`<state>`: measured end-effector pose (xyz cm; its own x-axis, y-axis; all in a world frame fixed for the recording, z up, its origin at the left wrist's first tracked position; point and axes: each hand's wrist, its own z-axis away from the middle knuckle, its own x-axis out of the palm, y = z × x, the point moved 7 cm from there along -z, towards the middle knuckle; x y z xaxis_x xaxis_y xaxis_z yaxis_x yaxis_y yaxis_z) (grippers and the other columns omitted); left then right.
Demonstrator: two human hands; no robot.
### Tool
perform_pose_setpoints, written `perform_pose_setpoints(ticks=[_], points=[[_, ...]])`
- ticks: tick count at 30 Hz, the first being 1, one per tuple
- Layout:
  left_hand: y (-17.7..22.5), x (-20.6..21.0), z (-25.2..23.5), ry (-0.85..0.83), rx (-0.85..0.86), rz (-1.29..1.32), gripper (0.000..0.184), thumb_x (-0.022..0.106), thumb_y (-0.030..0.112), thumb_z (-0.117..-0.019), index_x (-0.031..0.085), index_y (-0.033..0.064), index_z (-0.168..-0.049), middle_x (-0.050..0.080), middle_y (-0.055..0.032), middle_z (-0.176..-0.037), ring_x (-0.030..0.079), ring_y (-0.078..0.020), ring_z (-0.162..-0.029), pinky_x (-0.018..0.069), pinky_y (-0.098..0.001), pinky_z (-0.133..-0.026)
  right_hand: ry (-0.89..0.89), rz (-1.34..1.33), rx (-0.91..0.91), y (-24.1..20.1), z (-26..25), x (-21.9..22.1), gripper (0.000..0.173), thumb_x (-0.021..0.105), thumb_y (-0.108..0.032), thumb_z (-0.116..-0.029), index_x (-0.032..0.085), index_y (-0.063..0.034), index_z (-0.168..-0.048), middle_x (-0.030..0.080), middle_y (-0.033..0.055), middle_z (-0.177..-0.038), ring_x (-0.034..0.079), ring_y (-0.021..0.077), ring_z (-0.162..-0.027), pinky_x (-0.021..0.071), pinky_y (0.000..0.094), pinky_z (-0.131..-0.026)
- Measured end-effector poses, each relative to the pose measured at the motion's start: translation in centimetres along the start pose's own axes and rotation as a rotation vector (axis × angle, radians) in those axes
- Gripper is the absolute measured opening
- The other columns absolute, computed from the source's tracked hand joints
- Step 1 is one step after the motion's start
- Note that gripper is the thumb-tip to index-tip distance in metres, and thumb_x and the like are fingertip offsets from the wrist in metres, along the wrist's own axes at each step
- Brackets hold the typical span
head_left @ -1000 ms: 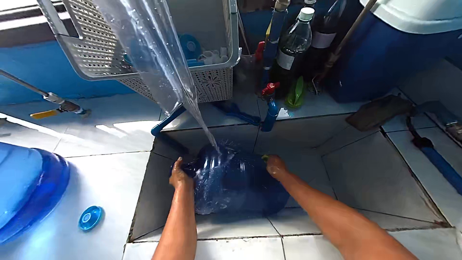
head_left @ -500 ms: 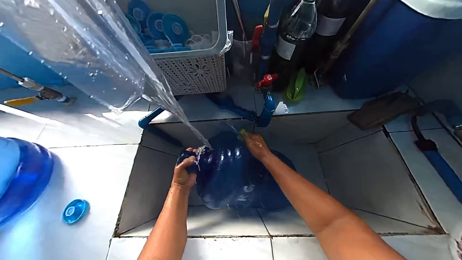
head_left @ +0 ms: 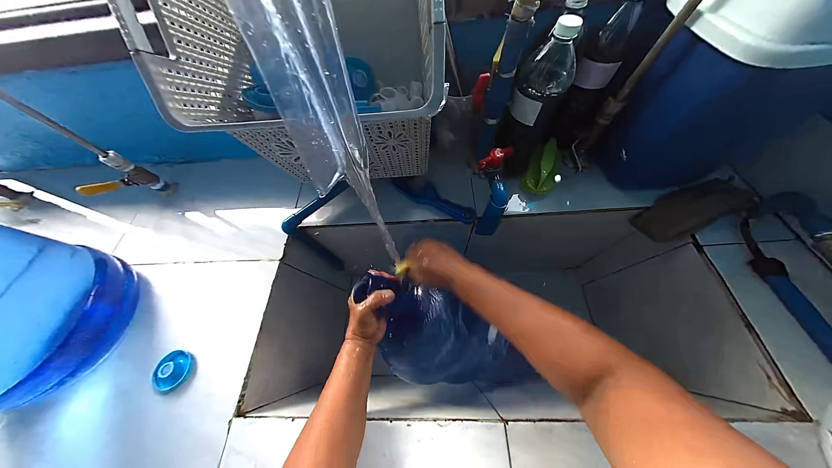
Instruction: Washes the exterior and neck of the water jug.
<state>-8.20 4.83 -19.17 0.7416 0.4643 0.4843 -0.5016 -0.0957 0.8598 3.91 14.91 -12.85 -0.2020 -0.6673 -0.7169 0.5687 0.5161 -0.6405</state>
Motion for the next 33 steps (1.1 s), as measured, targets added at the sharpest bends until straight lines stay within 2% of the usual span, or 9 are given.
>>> perform_pose_setpoints(ticks=[7, 10, 14, 17, 19, 22, 25, 29, 33], points=[[2.0, -5.5, -1.1, 0.706, -0.096, -0.136, 0.029, 0.065, 0.011, -0.0952, 0.059, -0.0036, -0.119, 0.064, -0.0162, -0.099, 0.062, -0.0247, -0.088, 0.0539, -0.0454, -0.078, 0.266, -0.300, 0.679, 17.7, 7.8, 6.2, 0.045, 0.035, -0.019, -0.1116, 0.051, 0.0107, -0.141, 0.052, 0.0322, -0.145, 0.048, 0.0428, -0.139, 0.0360, 0.0546, -0.117], [2.1, -2.7, -1.7, 0.216, 0.069, -0.030, 0.031, 0.069, 0.009, -0.0733, 0.063, 0.0075, -0.103, 0.071, -0.0049, -0.089, 0.070, -0.0157, -0.083, 0.0606, -0.0345, -0.076, 0.727, -0.340, 0.249, 9.6, 9.1, 4.6, 0.038, 0.044, -0.008, -0.1044, 0.061, 0.0152, -0.129, 0.061, 0.0332, -0.133, 0.058, 0.0403, -0.130, 0.0420, 0.0471, -0.114], [0.5, -3.4, -0.3, 0.538, -0.055, -0.024, 0.017, 0.061, 0.001, -0.0938, 0.057, -0.0021, -0.110, 0.065, -0.0125, -0.087, 0.065, -0.0212, -0.078, 0.0577, -0.0398, -0.072, 0.486, 0.045, -0.396, -3.6, 6.2, 6.0, 0.026, 0.065, -0.014, -0.0901, 0.075, 0.0023, -0.108, 0.070, 0.0243, -0.123, 0.059, 0.0413, -0.129, 0.0441, 0.0530, -0.114], [0.9, -1.4, -0.1, 0.192, 0.028, -0.035, 0.030, 0.065, 0.001, -0.0714, 0.057, 0.0008, -0.101, 0.069, -0.0096, -0.087, 0.069, -0.0178, -0.081, 0.0601, -0.0348, -0.074, -0.062, 0.023, 0.017, -3.4, -0.1, 1.1, 0.027, 0.060, -0.015, -0.0998, 0.069, 0.0039, -0.117, 0.067, 0.0244, -0.122, 0.062, 0.0392, -0.121, 0.0487, 0.0592, -0.101], [0.8, -1.9, -0.8, 0.073, 0.024, -0.006, 0.044, 0.074, 0.010, -0.0648, 0.060, 0.0018, -0.106, 0.073, -0.0105, -0.095, 0.072, -0.0197, -0.089, 0.0612, -0.0367, -0.080, 0.077, -0.270, 0.211, 4.7, -2.4, -0.4, 0.029, 0.059, -0.015, -0.1019, 0.068, 0.0089, -0.116, 0.068, 0.0287, -0.115, 0.065, 0.0413, -0.110, 0.0498, 0.0605, -0.096], [1.4, -7.3, -1.5, 0.541, -0.072, -0.130, 0.032, 0.059, 0.021, -0.0998, 0.057, -0.0029, -0.121, 0.066, -0.0159, -0.104, 0.065, -0.0247, -0.095, 0.0560, -0.0446, -0.084, 0.205, -0.361, 0.598, 18.3, 3.4, 6.2, 0.044, 0.049, -0.027, -0.1087, 0.059, 0.0066, -0.135, 0.060, 0.0310, -0.134, 0.057, 0.0449, -0.128, 0.0429, 0.0596, -0.110], [2.9, -5.7, -0.8, 0.676, -0.040, -0.204, 0.031, 0.068, 0.011, -0.0939, 0.061, -0.0092, -0.116, 0.067, -0.0203, -0.100, 0.065, -0.0276, -0.090, 0.0555, -0.0474, -0.081, 0.297, -0.342, 0.716, 19.7, 8.1, 7.5, 0.041, 0.042, -0.019, -0.1104, 0.056, 0.0080, -0.137, 0.056, 0.0328, -0.139, 0.052, 0.0459, -0.133, 0.0398, 0.0589, -0.113], [2.2, -2.1, -1.1, 0.140, 0.071, 0.059, 0.040, 0.074, 0.010, -0.0712, 0.061, 0.0016, -0.108, 0.071, -0.0071, -0.092, 0.070, -0.0152, -0.084, 0.0595, -0.0331, -0.077, 0.777, -0.303, 0.145, 8.3, 8.8, 3.7, 0.035, 0.046, -0.006, -0.1029, 0.062, 0.0150, -0.126, 0.064, 0.0336, -0.128, 0.060, 0.0452, -0.125, 0.0448, 0.0553, -0.109], [1.1, -3.6, 0.8, 0.621, -0.070, -0.003, 0.032, 0.072, 0.002, -0.0890, 0.060, -0.0085, -0.117, 0.067, -0.0212, -0.100, 0.065, -0.0284, -0.091, 0.0548, -0.0474, -0.082, 0.558, 0.133, -0.511, -3.8, 6.1, 5.5, 0.027, 0.070, -0.018, -0.0854, 0.077, -0.0018, -0.106, 0.072, 0.0211, -0.121, 0.062, 0.0426, -0.126, 0.0508, 0.0567, -0.106]])
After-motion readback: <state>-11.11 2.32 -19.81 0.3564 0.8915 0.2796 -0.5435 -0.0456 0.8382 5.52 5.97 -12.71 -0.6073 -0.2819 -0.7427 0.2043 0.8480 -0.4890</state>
